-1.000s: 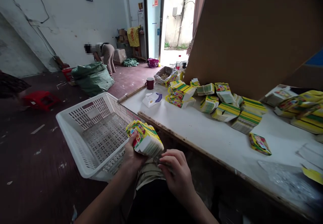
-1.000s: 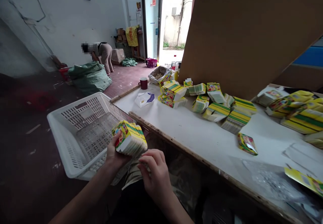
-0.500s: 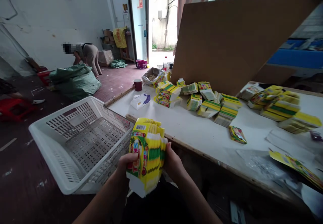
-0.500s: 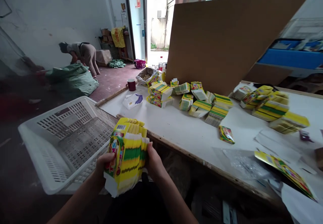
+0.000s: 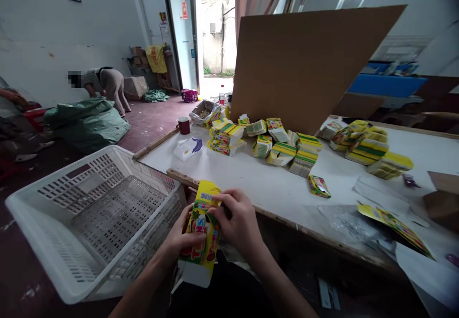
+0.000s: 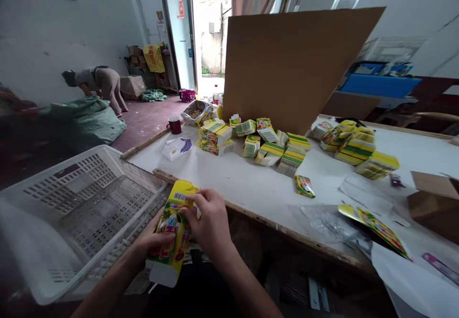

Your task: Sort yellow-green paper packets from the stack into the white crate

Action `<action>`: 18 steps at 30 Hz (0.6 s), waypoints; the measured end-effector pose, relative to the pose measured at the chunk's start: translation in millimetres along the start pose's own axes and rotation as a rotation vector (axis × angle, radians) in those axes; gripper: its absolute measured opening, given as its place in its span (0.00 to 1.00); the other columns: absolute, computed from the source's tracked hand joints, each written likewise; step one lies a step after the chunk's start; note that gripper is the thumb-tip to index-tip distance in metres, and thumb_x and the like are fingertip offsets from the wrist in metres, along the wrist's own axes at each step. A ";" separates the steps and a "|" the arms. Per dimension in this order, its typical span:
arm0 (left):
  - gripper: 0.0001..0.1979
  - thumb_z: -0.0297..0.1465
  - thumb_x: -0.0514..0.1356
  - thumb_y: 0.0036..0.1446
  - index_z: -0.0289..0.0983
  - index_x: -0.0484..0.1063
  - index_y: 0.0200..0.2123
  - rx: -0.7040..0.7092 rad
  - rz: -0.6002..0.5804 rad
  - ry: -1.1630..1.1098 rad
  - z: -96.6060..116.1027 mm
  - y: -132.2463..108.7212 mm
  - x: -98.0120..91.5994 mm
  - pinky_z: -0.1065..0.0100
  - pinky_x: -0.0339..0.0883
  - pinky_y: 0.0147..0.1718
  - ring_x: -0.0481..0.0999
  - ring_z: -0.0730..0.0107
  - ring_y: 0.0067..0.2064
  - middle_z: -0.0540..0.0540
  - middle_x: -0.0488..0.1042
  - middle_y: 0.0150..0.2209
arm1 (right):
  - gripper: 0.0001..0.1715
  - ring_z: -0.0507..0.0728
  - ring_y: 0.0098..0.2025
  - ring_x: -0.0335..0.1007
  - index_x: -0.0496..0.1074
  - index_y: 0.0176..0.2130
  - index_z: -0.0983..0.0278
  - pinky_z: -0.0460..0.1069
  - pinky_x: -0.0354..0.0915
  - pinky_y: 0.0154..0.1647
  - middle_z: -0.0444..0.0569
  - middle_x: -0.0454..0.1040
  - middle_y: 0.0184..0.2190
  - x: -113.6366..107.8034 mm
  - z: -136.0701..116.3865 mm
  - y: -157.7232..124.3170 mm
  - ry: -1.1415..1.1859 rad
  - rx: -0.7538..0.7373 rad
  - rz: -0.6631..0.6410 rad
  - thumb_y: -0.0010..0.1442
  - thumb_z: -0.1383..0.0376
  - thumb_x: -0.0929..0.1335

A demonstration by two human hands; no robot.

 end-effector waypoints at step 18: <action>0.60 0.44 0.75 0.23 0.40 0.55 0.62 -0.332 0.089 0.158 -97.4 33.0 -19.3 0.48 0.75 0.31 0.79 0.31 0.38 0.42 0.81 0.31 | 0.20 0.49 0.19 0.65 0.61 0.28 0.60 0.47 0.67 0.29 0.36 0.66 0.16 -49.8 27.4 14.9 0.919 0.192 0.187 0.54 0.48 0.68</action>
Point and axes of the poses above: each hand's wrist, its own y-axis towards the middle knuckle, its own x-axis out of the palm, z = x × y, the point moved 9 cm from there along y, towards the middle knuckle
